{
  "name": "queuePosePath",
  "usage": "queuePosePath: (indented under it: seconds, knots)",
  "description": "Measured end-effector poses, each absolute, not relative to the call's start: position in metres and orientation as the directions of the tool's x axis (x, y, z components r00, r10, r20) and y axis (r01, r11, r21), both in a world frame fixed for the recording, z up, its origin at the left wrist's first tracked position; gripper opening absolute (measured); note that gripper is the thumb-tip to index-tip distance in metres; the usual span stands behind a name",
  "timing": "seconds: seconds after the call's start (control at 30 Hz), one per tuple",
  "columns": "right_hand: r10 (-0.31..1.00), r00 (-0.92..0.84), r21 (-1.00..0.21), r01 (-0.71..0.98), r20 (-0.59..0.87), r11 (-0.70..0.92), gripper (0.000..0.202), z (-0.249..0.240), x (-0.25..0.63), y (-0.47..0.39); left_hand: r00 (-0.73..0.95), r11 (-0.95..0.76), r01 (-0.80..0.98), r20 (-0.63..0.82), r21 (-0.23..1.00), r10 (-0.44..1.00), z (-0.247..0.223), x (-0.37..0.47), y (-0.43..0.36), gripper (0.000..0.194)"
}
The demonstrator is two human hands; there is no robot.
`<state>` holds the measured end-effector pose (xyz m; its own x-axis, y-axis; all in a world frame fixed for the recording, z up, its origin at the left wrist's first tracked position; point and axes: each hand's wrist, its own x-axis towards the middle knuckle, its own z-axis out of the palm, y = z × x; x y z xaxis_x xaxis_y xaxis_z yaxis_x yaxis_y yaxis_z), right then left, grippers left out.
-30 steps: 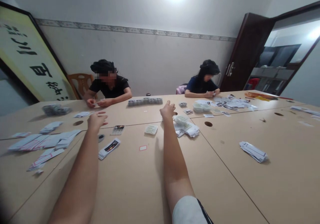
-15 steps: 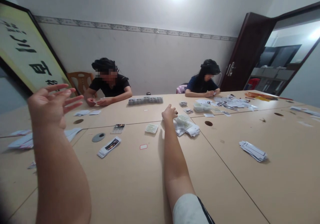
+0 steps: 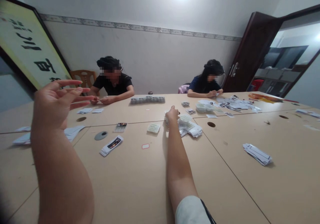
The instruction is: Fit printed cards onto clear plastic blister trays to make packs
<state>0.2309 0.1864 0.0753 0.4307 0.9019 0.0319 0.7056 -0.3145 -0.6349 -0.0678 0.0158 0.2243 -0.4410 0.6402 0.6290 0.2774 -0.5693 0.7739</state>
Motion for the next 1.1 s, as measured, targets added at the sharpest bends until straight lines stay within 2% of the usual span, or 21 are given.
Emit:
queuePosePath:
  seconds: [0.2,0.33,0.4,0.47,0.63,0.7,0.77,0.83,0.93,1.0,1.07,1.1]
  knots:
    - [0.903,0.421,-0.719,0.654,0.086,-0.236,0.041,0.090,0.233,0.184,-0.441,-0.576,0.284,0.638,0.767,0.631,0.224,-0.072,0.015,0.030]
    - [0.916,0.357,-0.780,0.620,0.184,-0.085,0.045,0.118,0.241,0.175,-0.437,-0.537,0.304,0.616,0.787,0.655,0.225,-0.069,0.013,0.030]
    - [0.926,0.288,-0.800,0.600,0.244,0.024,0.057,0.135,0.244,0.165,-0.429,-0.525,0.317,0.613,0.790,0.663,0.225,-0.066,0.012,0.032]
    - [0.931,0.194,-0.806,0.574,0.309,0.148,0.065,0.152,0.245,0.151,-0.409,-0.522,0.325,0.615,0.789,0.674,0.226,-0.062,0.012,0.033]
    - [0.882,-0.098,-0.762,0.465,0.461,0.450,0.065,0.188,0.234,0.103,-0.299,-0.544,0.293,0.616,0.786,0.729,0.225,-0.046,0.014,0.027]
    - [0.783,-0.303,-0.705,0.341,0.543,0.621,0.069,0.197,0.225,0.083,-0.224,-0.529,0.267,0.586,0.805,0.779,0.225,-0.036,0.013,0.028]
    - [0.668,-0.486,-0.648,0.242,0.563,0.723,0.074,0.204,0.214,0.066,-0.116,-0.494,0.243,0.530,0.835,0.840,0.225,-0.025,0.010,0.035]
    - [0.568,-0.563,-0.582,0.180,0.600,0.793,0.073,0.209,0.203,0.051,0.043,-0.463,0.216,0.465,0.860,0.884,0.225,-0.014,0.005,0.042]
    - [0.473,-0.535,-0.494,0.116,0.700,0.862,0.065,0.211,0.186,0.037,0.203,-0.454,0.251,0.412,0.855,0.888,0.225,-0.005,-0.002,0.044]
    - [0.464,-0.479,-0.498,0.064,0.745,0.865,0.073,0.210,0.174,0.035,0.168,-0.472,0.327,0.442,0.818,0.881,0.225,-0.006,-0.004,0.039]
    - [0.485,-0.426,-0.548,-0.032,0.764,0.836,0.082,0.208,0.161,0.039,0.067,-0.488,0.393,0.506,0.779,0.860,0.226,-0.010,-0.007,0.035]
    - [0.507,-0.402,-0.583,-0.088,0.763,0.808,0.079,0.206,0.154,0.043,0.010,-0.501,0.412,0.546,0.761,0.838,0.227,-0.013,-0.008,0.033]
